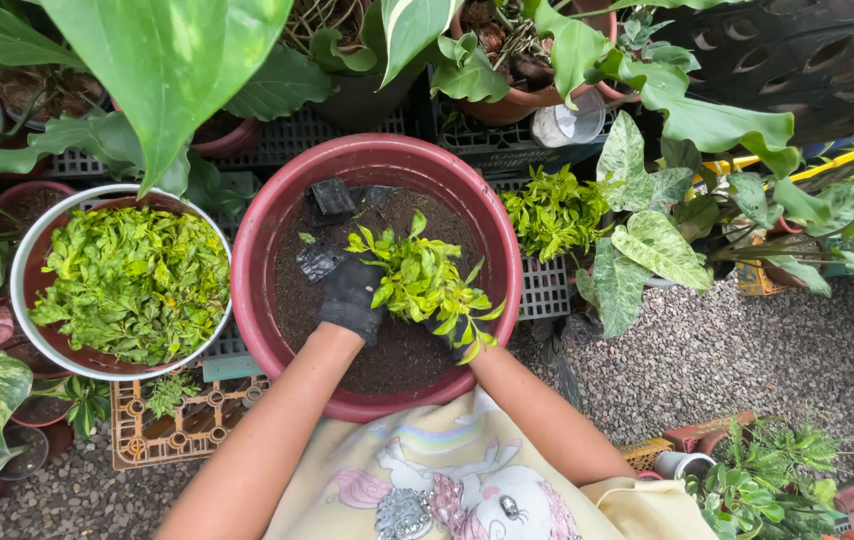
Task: The person prepares soil in a red pot, then places a small green plant into the soil and firms the soil around it. The person repeats this process with additional small plants, arranging them in the pot.
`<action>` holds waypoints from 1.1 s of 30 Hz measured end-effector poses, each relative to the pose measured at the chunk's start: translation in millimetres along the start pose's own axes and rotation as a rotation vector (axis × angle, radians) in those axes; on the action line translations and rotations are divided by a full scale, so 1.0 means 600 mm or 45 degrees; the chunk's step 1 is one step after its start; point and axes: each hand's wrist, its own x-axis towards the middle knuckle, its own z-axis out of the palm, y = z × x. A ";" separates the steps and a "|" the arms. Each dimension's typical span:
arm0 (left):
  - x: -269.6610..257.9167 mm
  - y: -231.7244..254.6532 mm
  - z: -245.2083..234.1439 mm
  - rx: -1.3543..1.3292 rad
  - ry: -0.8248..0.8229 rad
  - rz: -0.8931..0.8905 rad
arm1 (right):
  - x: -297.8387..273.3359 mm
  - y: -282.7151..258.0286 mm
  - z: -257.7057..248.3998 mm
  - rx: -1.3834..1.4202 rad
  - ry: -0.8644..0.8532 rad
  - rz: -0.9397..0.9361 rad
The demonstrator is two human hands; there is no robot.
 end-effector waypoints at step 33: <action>0.077 0.038 -0.104 -0.052 -0.289 -0.587 | 0.049 -0.057 -0.036 1.061 0.201 0.436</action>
